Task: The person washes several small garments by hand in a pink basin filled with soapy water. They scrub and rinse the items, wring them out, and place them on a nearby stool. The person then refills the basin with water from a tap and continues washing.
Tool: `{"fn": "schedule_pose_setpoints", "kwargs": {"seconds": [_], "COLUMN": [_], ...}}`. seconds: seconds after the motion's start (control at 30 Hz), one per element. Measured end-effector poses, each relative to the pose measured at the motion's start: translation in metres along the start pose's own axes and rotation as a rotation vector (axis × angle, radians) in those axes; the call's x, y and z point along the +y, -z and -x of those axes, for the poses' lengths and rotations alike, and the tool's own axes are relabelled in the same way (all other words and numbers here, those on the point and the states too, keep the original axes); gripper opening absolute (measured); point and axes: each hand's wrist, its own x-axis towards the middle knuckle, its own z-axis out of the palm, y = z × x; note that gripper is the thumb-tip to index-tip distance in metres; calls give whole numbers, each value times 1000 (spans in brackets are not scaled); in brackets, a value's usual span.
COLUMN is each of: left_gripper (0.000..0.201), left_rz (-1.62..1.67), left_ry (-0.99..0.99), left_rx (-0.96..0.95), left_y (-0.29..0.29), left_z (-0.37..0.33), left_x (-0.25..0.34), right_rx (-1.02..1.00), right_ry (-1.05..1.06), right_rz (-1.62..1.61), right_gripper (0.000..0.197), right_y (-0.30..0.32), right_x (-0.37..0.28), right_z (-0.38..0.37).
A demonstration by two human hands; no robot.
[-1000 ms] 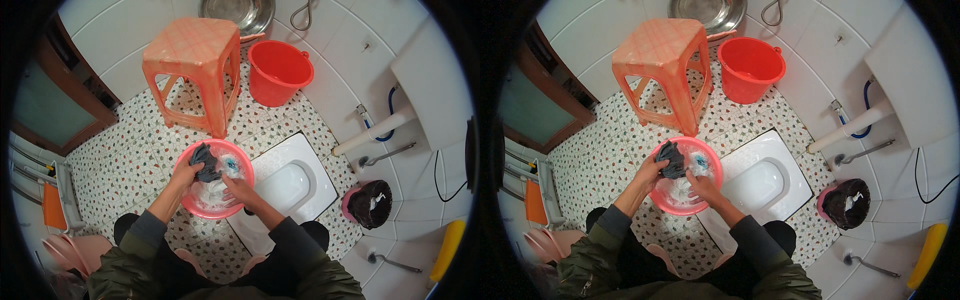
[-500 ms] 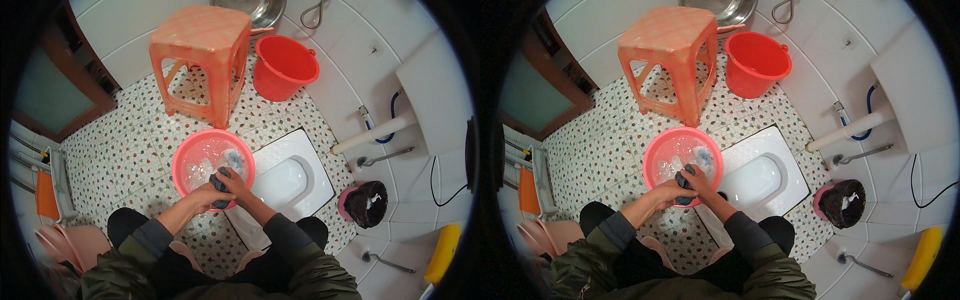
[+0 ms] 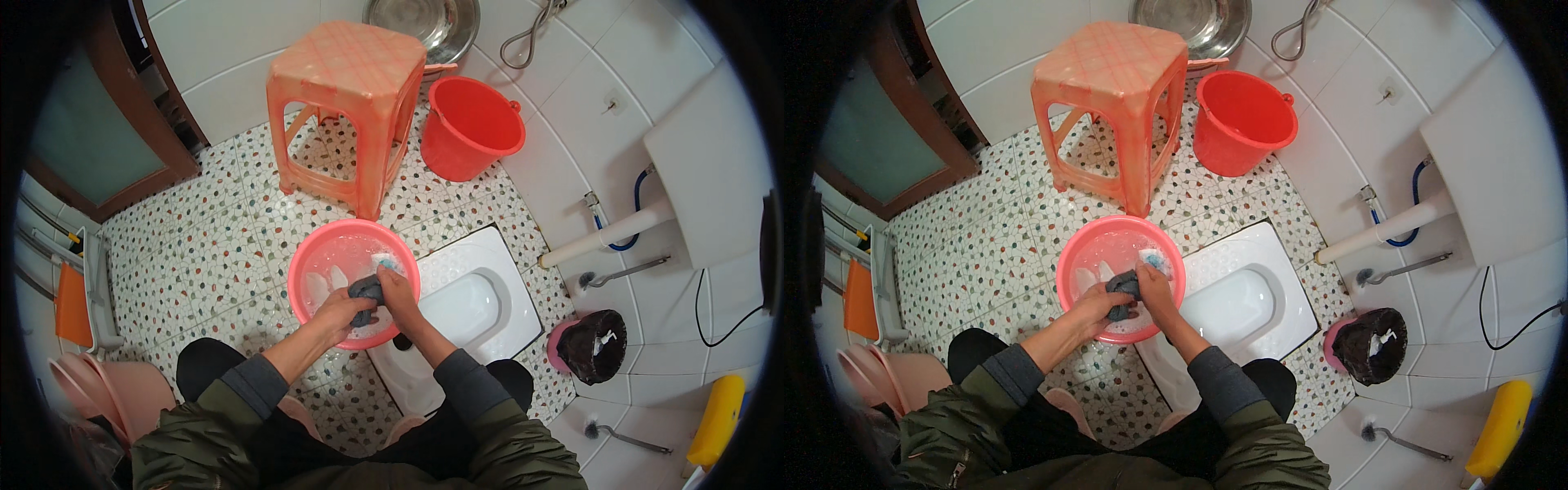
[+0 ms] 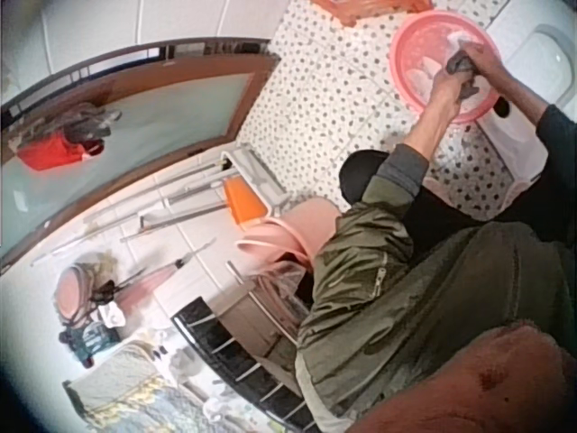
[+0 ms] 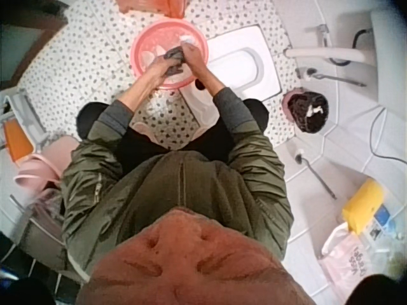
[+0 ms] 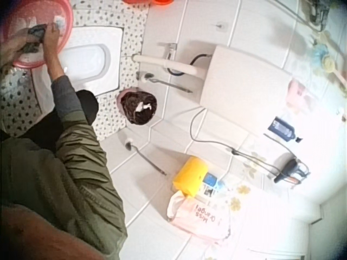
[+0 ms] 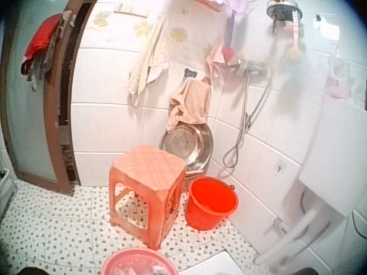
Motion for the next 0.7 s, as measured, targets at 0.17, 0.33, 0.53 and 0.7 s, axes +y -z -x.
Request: {"fn": "schedule_pose_setpoints", "kwargs": {"seconds": [0.17, 0.33, 0.53, 0.7], "left_gripper": [31, 46, 32, 21], "left_rz": [188, 126, 4, -156], "left_ry": [-164, -127, -127, -12], "left_rx": [-22, -34, 112, 82], "left_y": [-12, -27, -10, 12], "left_z": [10, 26, 14, 2], "left_x": [19, 29, 39, 47], "right_rx": [202, 310, 23, -324], "right_ry": [336, 420, 826, 197], "right_rz": [50, 313, 663, 761], "right_gripper": [38, 29, 27, 55], "right_y": [-28, -33, -13, 5], "right_x": [5, 26, 2, -83], "right_z": [13, 17, 13, 34]}}
